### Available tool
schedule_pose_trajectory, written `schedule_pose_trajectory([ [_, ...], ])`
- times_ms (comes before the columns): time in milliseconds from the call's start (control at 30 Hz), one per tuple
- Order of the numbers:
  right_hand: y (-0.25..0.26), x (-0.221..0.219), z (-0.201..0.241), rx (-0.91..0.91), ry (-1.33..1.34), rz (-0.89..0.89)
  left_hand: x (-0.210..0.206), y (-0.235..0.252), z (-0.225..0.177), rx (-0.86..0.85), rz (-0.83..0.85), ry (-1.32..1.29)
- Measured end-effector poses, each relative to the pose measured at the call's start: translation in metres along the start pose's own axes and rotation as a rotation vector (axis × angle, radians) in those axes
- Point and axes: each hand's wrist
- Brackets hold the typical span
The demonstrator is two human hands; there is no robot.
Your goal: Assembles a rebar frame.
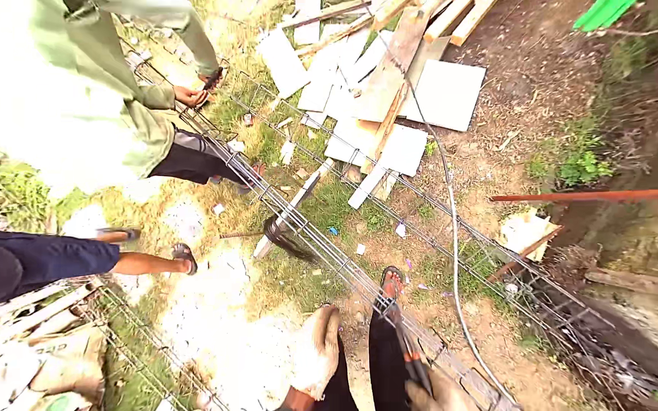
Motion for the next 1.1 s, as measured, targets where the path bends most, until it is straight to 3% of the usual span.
schedule_pose_trajectory([
  [133,-0.026,-0.040,0.047,0.316,0.246,-0.434,0.054,-0.012,-0.004,-0.442,-0.071,0.165],
  [200,-0.035,-0.046,0.079,0.508,0.407,-0.532,0.083,-0.020,-0.009,-0.645,-0.096,0.179],
  [267,-0.044,-0.044,0.110,0.660,0.616,-0.469,0.112,-0.030,-0.015,-0.817,-0.082,0.166],
  [400,-0.074,-0.058,0.162,0.733,0.812,-0.318,0.166,-0.055,-0.030,-1.003,0.056,0.093],
  [467,-0.090,-0.075,0.181,0.793,0.788,-0.265,0.188,-0.071,-0.036,-0.942,0.216,-0.009],
  [567,-0.111,-0.104,0.203,0.862,0.766,-0.245,0.212,-0.100,-0.044,-0.637,0.498,-0.245],
  [633,-0.122,-0.122,0.211,0.874,0.773,-0.289,0.220,-0.114,-0.044,-0.532,0.582,-0.352],
  [800,-0.139,-0.151,0.204,0.873,0.779,-0.359,0.224,-0.141,-0.027,-0.392,0.532,-0.521],
  [867,-0.145,-0.160,0.201,0.851,0.769,-0.354,0.229,-0.150,-0.021,-0.311,0.536,-0.499],
  [1100,-0.142,-0.190,0.216,0.780,0.598,-0.458,0.243,-0.155,0.007,-0.262,0.491,-0.397],
])
Point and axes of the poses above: each hand's wrist, its own y-axis towards the middle knuckle, its own x-axis out of the back of the hand, z = x × y, and after that the axes turned 11 degrees about x, right-handed
